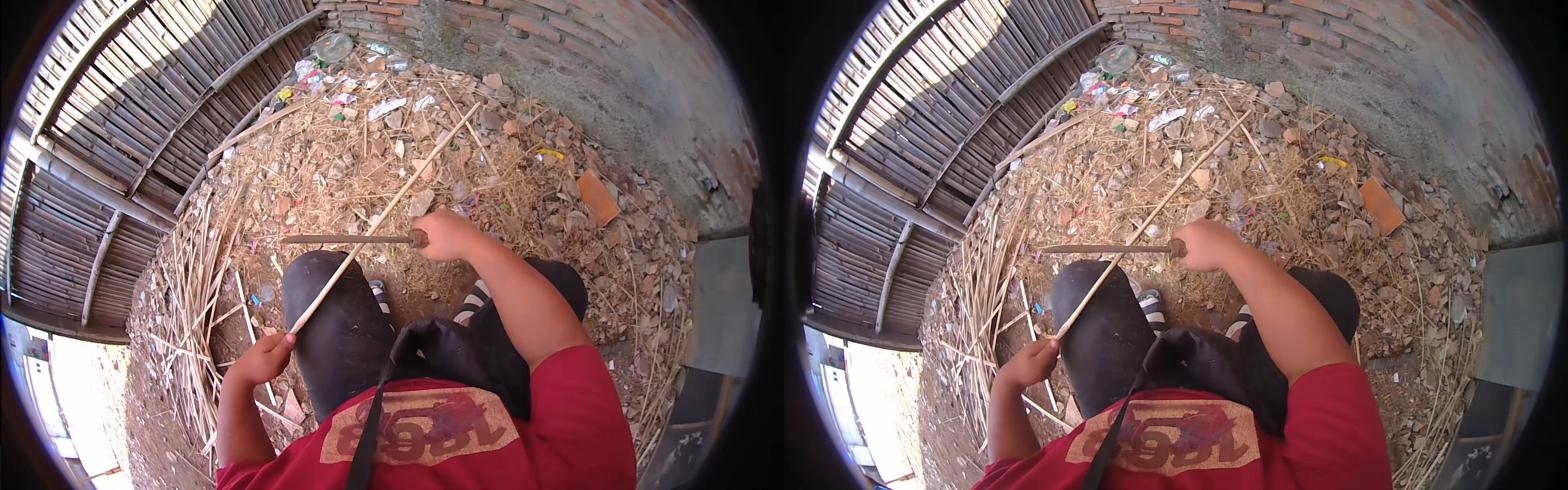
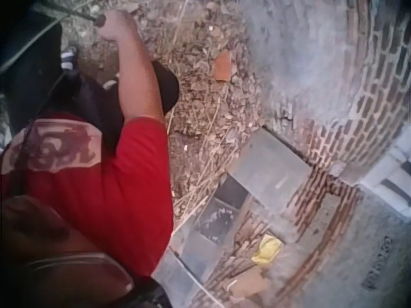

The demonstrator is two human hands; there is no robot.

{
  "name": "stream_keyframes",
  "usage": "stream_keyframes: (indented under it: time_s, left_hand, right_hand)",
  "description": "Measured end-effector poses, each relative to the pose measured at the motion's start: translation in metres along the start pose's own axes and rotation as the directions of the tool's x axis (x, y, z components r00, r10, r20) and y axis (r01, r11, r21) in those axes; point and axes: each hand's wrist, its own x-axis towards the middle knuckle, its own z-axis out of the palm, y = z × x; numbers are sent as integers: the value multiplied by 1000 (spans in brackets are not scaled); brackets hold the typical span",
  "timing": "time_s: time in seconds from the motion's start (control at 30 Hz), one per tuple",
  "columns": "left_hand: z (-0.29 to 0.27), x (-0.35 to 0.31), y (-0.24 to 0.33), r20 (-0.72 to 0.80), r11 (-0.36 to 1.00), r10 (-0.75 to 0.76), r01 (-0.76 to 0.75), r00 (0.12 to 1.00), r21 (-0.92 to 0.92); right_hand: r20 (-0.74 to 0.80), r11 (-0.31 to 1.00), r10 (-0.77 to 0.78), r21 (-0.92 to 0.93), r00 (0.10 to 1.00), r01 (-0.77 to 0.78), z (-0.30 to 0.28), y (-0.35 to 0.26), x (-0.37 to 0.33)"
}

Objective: The person shapes a thin bamboo strip by drawing a machete across its surface while holding it against their leg.

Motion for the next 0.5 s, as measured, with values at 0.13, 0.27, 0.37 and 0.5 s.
stream_keyframes:
  time_s: [0.13,0.27,0.37,0.5]
  left_hand:
    - [-5,6,4,93,994,-77,84,993,-68]
    - [-2,3,2,81,994,-94,98,992,-49]
    - [5,-1,3,1,999,-35,35,999,-2]
    - [1,1,4,-56,997,13,-9,998,76]
  right_hand:
    - [-63,949,219,245,974,-197,4,58,5]
    - [-90,983,142,128,986,-130,7,26,3]
    - [34,999,39,-35,999,-38,-3,5,4]
    - [-55,938,324,153,945,-312,-22,40,-3]
